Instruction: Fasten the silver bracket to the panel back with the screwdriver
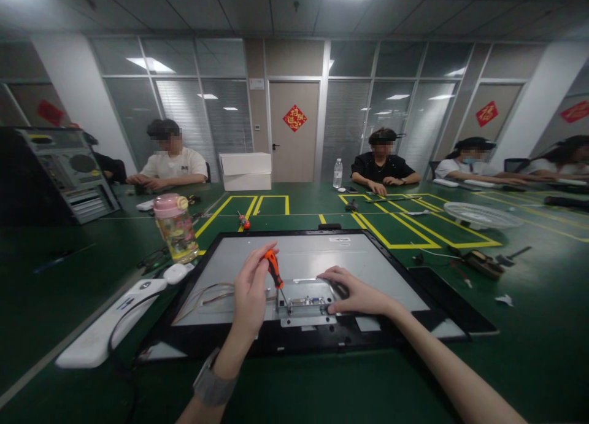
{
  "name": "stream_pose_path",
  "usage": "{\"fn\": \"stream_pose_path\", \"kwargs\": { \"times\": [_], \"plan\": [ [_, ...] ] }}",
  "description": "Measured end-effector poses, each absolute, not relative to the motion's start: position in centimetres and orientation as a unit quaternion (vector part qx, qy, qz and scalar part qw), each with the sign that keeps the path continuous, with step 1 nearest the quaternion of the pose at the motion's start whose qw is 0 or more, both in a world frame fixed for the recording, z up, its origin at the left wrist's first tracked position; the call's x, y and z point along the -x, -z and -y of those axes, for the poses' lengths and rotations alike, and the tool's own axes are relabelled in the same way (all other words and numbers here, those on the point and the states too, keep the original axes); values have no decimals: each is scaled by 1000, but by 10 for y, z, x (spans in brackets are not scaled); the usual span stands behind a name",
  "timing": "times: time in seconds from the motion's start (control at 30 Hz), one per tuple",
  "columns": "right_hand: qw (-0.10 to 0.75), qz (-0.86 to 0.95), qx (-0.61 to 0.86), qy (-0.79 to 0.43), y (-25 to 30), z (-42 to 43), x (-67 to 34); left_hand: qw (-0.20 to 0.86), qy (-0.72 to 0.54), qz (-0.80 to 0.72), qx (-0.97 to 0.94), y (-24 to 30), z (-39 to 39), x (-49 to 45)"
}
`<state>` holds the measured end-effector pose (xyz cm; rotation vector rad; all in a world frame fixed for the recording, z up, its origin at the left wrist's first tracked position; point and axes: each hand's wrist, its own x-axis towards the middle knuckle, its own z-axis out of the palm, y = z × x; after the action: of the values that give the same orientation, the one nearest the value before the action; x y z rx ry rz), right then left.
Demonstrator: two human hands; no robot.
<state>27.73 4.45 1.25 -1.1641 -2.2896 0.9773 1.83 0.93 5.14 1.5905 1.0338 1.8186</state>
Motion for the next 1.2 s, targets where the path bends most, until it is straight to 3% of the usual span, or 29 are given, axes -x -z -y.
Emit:
{"fn": "stream_pose_path", "kwargs": {
  "times": [0.6, 1.2],
  "plan": [
    [197, 815, 415, -353, -11, -45, -278, 210, -657, -375, -619, -51, -9, -20],
    [201, 810, 417, -361, -13, -43, -277, 249, -636, -370, -630, -48, -9, -18]
  ]
}}
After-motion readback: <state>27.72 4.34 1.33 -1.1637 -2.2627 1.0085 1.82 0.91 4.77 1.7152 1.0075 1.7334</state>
